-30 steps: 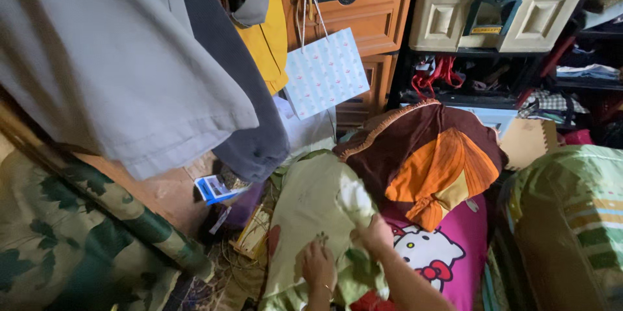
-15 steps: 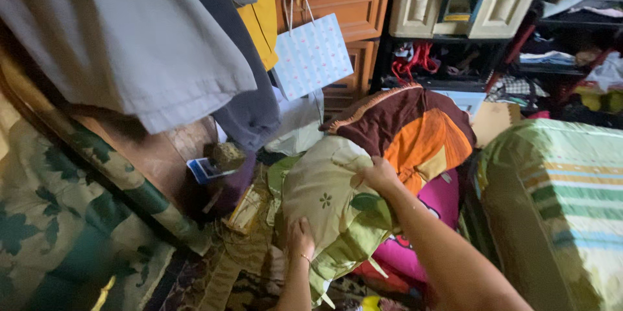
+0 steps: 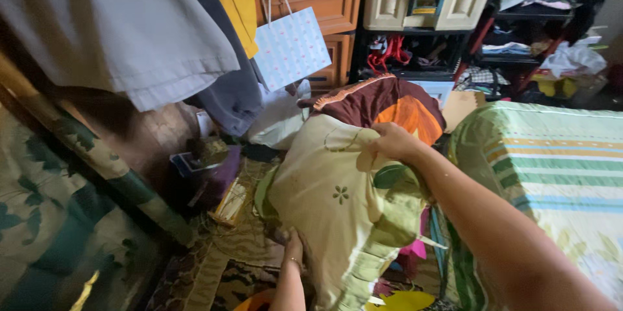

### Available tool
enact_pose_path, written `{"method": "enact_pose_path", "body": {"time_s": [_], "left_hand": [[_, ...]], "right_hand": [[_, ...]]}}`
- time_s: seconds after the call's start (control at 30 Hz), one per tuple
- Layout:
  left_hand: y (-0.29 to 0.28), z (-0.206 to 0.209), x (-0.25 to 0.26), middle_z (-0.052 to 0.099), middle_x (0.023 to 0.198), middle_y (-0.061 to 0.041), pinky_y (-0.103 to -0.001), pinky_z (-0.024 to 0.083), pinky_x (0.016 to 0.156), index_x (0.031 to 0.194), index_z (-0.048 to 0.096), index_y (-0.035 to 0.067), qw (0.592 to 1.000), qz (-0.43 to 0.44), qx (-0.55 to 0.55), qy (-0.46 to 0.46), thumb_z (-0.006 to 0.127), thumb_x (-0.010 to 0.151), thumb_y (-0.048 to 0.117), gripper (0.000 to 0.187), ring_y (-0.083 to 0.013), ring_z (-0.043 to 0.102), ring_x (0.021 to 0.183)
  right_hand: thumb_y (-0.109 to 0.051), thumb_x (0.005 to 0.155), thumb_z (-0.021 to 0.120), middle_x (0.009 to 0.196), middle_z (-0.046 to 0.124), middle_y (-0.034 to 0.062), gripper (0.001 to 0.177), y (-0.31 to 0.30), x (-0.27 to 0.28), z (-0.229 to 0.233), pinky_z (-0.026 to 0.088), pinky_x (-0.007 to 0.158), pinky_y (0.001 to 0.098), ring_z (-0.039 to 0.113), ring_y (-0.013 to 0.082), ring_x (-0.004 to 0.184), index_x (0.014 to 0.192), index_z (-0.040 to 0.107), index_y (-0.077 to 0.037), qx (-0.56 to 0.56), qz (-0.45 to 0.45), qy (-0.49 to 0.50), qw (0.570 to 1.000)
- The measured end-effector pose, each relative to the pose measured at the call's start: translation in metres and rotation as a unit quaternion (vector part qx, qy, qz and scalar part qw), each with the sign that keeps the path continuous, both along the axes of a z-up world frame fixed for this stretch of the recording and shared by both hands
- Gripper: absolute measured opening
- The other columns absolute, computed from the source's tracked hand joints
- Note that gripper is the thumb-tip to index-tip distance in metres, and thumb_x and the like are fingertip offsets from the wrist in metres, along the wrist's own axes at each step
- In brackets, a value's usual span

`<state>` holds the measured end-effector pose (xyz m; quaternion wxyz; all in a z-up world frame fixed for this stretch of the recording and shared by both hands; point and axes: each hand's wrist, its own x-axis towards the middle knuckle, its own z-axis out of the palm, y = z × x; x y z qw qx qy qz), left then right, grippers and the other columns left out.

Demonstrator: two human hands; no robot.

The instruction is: The person arranges various bedding items on a bed, including a Hello Kitty pillow, a red plush toy, a Spider-Man blanket, and a long cylindrical pillow. They pick up, fold, and place these items in a specific order on the bed.

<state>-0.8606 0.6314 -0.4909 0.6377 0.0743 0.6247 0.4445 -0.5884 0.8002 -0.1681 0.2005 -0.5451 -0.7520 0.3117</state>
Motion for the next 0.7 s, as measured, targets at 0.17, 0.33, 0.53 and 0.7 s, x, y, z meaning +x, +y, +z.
{"method": "enact_pose_path", "body": {"time_s": [0.17, 0.33, 0.53, 0.7], "left_hand": [[-0.009, 0.025, 0.038, 0.053, 0.151, -0.013, -0.047, 0.051, 0.104, 0.154, 0.044, 0.01, 0.988, 0.099, 0.074, -0.093, 0.038, 0.097, 0.068, 0.081, -0.0311, 0.058, 0.131], [-0.008, 0.08, 0.08, 0.071, 0.119, -0.016, -0.045, 0.057, 0.085, 0.121, 0.068, -0.003, 0.981, 0.188, -0.035, 0.021, 0.055, 0.097, 0.066, 0.074, -0.0321, 0.069, 0.104], [-0.014, 0.147, 0.142, 0.079, 0.103, -0.018, -0.047, 0.059, 0.082, 0.104, 0.077, -0.002, 0.975, 0.178, -0.024, 0.134, 0.059, 0.097, 0.053, 0.058, -0.0352, 0.075, 0.091], [-0.012, 0.179, 0.208, 0.075, 0.11, -0.019, -0.049, 0.057, 0.084, 0.109, 0.071, 0.002, 0.975, 0.163, -0.006, 0.149, 0.05, 0.101, 0.044, 0.047, -0.0374, 0.072, 0.096]], "right_hand": [[-0.023, 0.075, 0.069, 0.087, 0.078, 0.0155, 0.029, -0.032, 0.032, 0.031, 0.057, 0.073, 0.0426, 0.077, 0.0303, 0.081, 0.099, 0.069, -0.006, 0.038, 0.007, -0.082, 0.996], [-0.028, 0.073, 0.069, 0.093, 0.074, 0.0175, 0.032, -0.074, 0.059, 0.052, 0.054, 0.078, 0.0534, 0.069, 0.0416, 0.09, 0.103, 0.068, -0.016, 0.2, 0.02, -0.221, 0.954], [-0.024, 0.073, 0.067, 0.09, 0.073, 0.0172, 0.032, -0.113, 0.117, 0.083, 0.053, 0.077, 0.056, 0.069, 0.0423, 0.088, 0.104, 0.065, -0.018, 0.24, -0.039, -0.286, 0.927], [-0.024, 0.072, 0.069, 0.088, 0.073, 0.0193, 0.035, -0.136, 0.181, 0.106, 0.053, 0.074, 0.0563, 0.069, 0.0442, 0.085, 0.107, 0.065, -0.02, 0.273, -0.093, -0.296, 0.91]]}}
